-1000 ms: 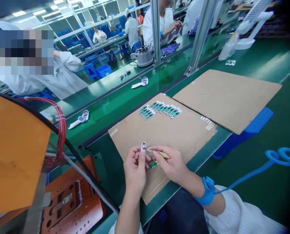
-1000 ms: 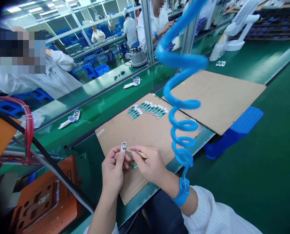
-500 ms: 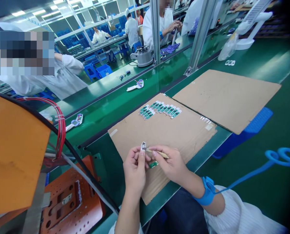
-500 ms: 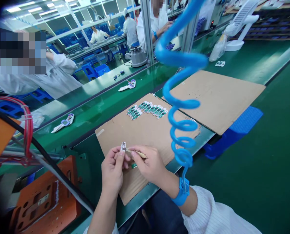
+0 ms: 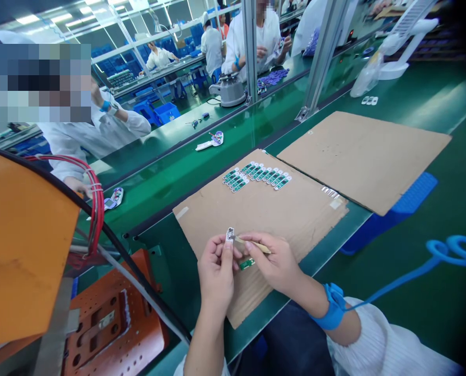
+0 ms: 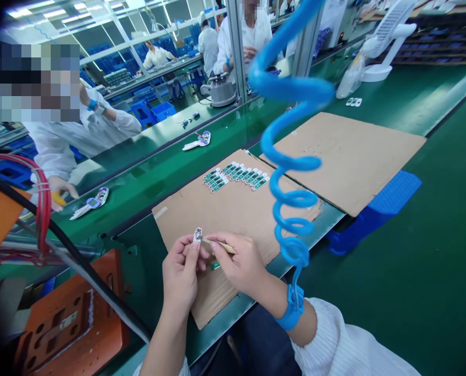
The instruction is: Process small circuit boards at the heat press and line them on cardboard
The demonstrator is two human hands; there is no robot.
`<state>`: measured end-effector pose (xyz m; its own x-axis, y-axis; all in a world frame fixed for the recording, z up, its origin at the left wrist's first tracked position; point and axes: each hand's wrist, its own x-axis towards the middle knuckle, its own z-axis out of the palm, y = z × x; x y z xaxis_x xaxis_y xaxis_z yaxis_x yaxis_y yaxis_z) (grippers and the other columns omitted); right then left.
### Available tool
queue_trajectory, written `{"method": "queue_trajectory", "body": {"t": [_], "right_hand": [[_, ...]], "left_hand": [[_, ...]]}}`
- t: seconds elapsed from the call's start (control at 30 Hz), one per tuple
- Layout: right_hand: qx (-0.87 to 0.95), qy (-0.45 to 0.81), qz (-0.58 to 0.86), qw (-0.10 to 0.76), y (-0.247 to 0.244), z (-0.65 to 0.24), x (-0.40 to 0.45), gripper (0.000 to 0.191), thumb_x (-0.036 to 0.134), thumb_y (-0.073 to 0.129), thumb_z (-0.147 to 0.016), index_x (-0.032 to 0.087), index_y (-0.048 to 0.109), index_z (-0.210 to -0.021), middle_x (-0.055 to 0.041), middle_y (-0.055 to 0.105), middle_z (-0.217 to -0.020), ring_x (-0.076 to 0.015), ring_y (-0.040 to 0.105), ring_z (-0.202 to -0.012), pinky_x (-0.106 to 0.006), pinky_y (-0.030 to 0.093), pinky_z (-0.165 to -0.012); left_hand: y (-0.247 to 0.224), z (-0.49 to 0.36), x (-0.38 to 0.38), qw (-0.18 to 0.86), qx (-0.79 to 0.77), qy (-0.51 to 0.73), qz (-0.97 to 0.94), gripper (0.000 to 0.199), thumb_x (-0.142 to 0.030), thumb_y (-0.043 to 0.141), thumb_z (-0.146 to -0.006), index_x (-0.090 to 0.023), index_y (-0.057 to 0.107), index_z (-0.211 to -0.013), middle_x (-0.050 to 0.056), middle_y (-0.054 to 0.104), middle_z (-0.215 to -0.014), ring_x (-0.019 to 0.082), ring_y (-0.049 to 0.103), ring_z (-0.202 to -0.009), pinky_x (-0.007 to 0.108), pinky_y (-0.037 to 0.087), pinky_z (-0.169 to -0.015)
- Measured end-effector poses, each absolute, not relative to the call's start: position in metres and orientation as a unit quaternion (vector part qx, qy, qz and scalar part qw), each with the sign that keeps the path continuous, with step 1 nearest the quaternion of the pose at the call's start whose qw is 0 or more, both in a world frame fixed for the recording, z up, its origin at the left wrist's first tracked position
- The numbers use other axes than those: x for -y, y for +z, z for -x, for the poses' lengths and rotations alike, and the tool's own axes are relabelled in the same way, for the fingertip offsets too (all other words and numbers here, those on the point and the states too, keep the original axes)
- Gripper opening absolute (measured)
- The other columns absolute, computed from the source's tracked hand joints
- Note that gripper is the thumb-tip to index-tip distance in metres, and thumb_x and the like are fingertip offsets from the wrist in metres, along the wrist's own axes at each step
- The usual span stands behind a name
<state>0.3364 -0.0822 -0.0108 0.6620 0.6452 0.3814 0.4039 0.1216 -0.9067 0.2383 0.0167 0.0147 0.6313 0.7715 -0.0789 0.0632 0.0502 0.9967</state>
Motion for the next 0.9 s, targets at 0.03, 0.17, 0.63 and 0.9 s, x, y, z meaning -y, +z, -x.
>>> {"method": "queue_trajectory", "body": {"t": [0.03, 0.17, 0.63, 0.9], "right_hand": [[0.403, 0.092, 0.655, 0.633, -0.0109, -0.3362, 0.0821, 0.02, 0.021, 0.055, -0.095, 0.02, 0.072, -0.106, -0.0038, 0.078, -0.09, -0.0169, 0.074, -0.078, -0.027, 0.059, -0.072], [0.406, 0.09, 0.651, 0.635, -0.0122, -0.3357, 0.0815, 0.02, 0.02, 0.056, -0.094, 0.021, 0.073, -0.106, -0.0034, 0.078, -0.091, -0.0166, 0.074, -0.079, -0.027, 0.058, -0.073], [0.405, 0.094, 0.65, 0.636, -0.0132, -0.3361, 0.0819, 0.02, 0.021, 0.056, -0.094, 0.021, 0.072, -0.105, -0.0026, 0.078, -0.089, -0.0163, 0.074, -0.077, -0.027, 0.058, -0.071], [0.405, 0.106, 0.642, 0.642, -0.013, -0.3364, 0.0808, 0.02, 0.022, 0.055, -0.095, 0.022, 0.072, -0.106, -0.0031, 0.078, -0.093, -0.0167, 0.074, -0.081, -0.027, 0.058, -0.074]], "left_hand": [[0.0142, -0.2379, -0.0168, 0.645, -0.33, 0.274, -0.632, 0.034, -0.05, 0.068, -0.085, -0.017, 0.064, -0.091, -0.003, 0.061, -0.064, 0.006, 0.05, -0.047, 0.017, 0.044, -0.047], [0.0129, -0.2371, -0.0165, 0.647, -0.329, 0.274, -0.631, 0.034, -0.05, 0.068, -0.086, -0.017, 0.064, -0.092, -0.004, 0.061, -0.063, 0.006, 0.05, -0.047, 0.017, 0.045, -0.048], [0.0154, -0.2388, -0.0156, 0.643, -0.329, 0.276, -0.634, 0.036, -0.051, 0.069, -0.084, -0.016, 0.064, -0.091, -0.003, 0.061, -0.063, 0.006, 0.05, -0.047, 0.017, 0.044, -0.047], [0.0154, -0.2389, -0.0164, 0.636, -0.333, 0.272, -0.64, 0.035, -0.051, 0.066, -0.086, -0.016, 0.063, -0.091, -0.003, 0.061, -0.063, 0.007, 0.05, -0.047, 0.018, 0.044, -0.047]]}}
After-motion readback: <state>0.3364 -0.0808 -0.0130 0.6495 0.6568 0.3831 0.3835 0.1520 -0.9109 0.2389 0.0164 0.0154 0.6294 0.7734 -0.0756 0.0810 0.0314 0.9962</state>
